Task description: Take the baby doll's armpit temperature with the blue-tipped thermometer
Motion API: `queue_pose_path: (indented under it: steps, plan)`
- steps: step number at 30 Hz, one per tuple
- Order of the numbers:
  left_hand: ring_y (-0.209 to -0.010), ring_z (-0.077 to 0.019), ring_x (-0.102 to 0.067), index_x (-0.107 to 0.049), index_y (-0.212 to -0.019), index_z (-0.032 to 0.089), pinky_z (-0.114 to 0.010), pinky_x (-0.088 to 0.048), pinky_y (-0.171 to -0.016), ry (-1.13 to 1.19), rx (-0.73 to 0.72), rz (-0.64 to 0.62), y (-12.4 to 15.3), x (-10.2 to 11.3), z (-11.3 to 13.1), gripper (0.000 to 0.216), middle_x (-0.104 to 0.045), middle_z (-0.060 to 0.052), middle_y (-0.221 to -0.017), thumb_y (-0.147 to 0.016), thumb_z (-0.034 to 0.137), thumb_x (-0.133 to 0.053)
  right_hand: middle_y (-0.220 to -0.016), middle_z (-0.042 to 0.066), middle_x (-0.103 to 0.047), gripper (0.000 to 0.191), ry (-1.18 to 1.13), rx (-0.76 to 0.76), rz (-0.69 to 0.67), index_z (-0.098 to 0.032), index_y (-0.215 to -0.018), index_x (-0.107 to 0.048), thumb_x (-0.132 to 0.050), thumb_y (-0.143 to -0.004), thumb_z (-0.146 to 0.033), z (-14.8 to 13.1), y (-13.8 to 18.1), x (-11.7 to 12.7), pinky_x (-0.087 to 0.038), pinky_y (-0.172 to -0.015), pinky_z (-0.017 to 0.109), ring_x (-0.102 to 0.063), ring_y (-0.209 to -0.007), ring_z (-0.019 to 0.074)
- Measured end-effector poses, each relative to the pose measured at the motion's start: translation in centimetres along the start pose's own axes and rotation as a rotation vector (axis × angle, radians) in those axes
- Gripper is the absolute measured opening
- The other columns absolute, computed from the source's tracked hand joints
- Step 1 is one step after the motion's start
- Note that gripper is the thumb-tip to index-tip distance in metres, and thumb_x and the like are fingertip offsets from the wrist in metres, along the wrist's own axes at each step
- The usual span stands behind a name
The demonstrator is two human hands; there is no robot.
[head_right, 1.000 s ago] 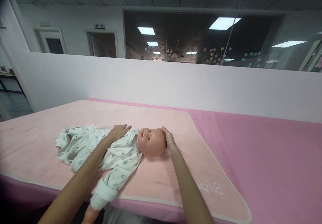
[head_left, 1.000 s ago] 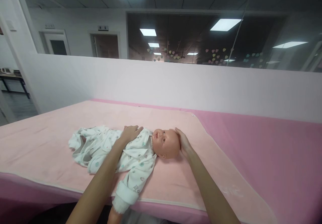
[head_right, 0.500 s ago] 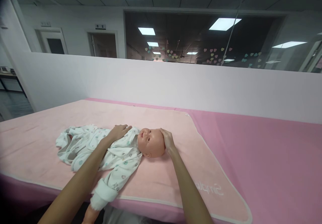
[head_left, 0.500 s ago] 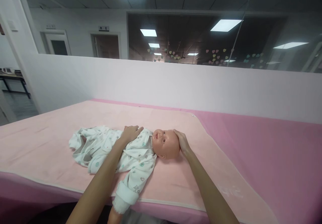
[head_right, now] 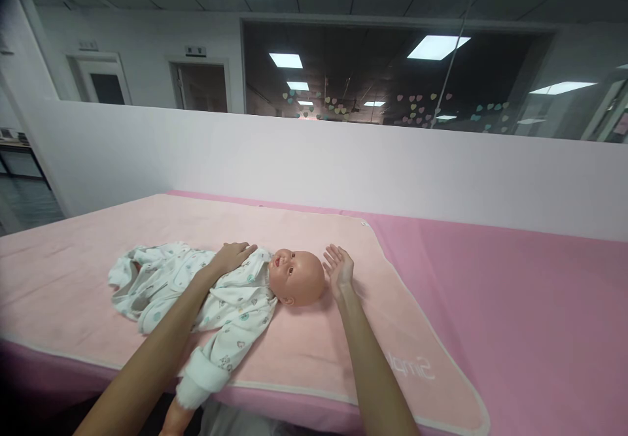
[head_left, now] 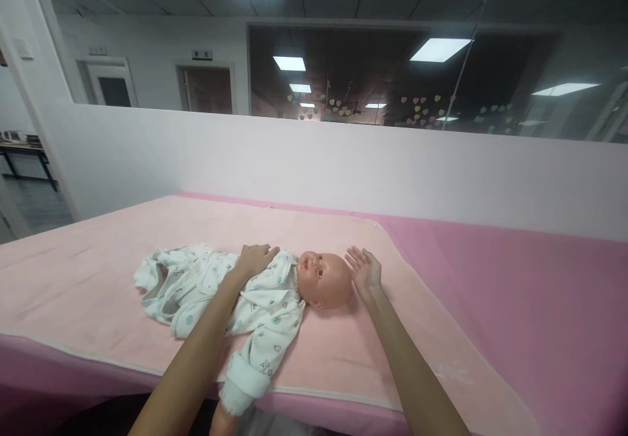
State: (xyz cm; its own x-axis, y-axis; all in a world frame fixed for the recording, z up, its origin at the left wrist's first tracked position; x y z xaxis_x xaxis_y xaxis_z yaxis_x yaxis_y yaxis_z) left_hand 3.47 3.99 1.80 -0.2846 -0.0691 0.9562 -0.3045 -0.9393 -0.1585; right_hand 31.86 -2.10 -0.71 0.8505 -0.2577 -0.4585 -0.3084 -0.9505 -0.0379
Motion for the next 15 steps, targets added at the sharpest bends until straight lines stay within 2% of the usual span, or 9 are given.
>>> queue_pose_path:
  steps: [4, 6, 9, 11, 15]
  plan:
    - [-0.101, -0.0294, -0.055, -0.061, -0.088, 0.019, -0.046, -0.027, -0.093, 0.004, 0.015, 0.004, 0.0, 0.0, 0.0, 0.046, -0.066, -0.012, -0.101, -0.085, 0.046, -0.024, -0.124, 0.002, -0.053, 0.033, 0.026, 0.061, 0.030, -0.026, -0.097, -0.061, -0.050, -0.070, -0.043, 0.1, 0.1, -0.4, -0.042, -0.089, 0.034, -0.048, -0.115, 0.0215]
    - [-0.101, -0.0292, -0.056, -0.061, -0.089, 0.019, -0.046, -0.027, -0.093, 0.004, 0.014, 0.006, 0.0, 0.0, -0.1, 0.047, -0.066, -0.012, -0.102, -0.085, 0.046, -0.023, -0.113, 0.003, -0.061, 0.030, 0.090, 0.041, -0.067, -0.023, -0.088, -0.064, -0.056, -0.068, -0.042, 0.4, 0.5, -1.4, -0.043, -0.086, 0.031, -0.053, -0.108, 0.0225]
    - [-0.101, -0.0288, -0.056, -0.061, -0.092, 0.021, -0.046, -0.029, -0.092, -0.013, -0.009, 0.005, 0.0, 0.1, 0.0, 0.046, -0.065, -0.011, -0.103, -0.085, 0.046, -0.023, -0.087, 0.004, -0.068, 0.028, 0.214, -0.048, -0.238, -0.018, -0.072, -0.064, -0.060, -0.065, -0.046, 1.1, 1.1, -2.7, -0.045, -0.077, 0.030, -0.060, -0.089, 0.0234]
    - [-0.100, -0.0289, -0.056, -0.061, -0.091, 0.021, -0.045, -0.030, -0.091, -0.026, -0.025, 0.008, 0.1, 0.1, 0.1, 0.044, -0.065, -0.010, -0.103, -0.086, 0.045, -0.024, -0.078, 0.003, -0.068, 0.029, 0.235, -0.068, -0.268, -0.018, -0.069, -0.063, -0.059, -0.066, -0.047, 1.2, 1.4, -3.0, -0.045, -0.073, 0.029, -0.061, -0.081, 0.0220]
    - [-0.101, -0.0299, -0.056, -0.061, -0.088, 0.021, -0.046, -0.030, -0.090, -0.033, -0.028, 0.023, 0.1, 0.1, 0.2, 0.045, -0.066, -0.011, -0.101, -0.086, 0.045, -0.022, -0.078, 0.003, -0.068, 0.029, 0.200, -0.119, -0.281, -0.018, -0.073, -0.065, -0.059, -0.068, -0.045, 1.2, 1.5, -2.9, -0.045, -0.074, 0.028, -0.061, -0.081, 0.0209]
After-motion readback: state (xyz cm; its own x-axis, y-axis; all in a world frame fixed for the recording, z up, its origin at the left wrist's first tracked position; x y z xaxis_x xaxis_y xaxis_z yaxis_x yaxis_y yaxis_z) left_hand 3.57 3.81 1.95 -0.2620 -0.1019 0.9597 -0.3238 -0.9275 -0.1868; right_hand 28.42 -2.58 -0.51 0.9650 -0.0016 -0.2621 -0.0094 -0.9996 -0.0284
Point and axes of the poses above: each hand's wrist, its own y-axis away from the middle knuckle, its own x-axis out of the back of the hand, z = x × y, the point moved 4 cm from there along -y, towards the middle knuckle
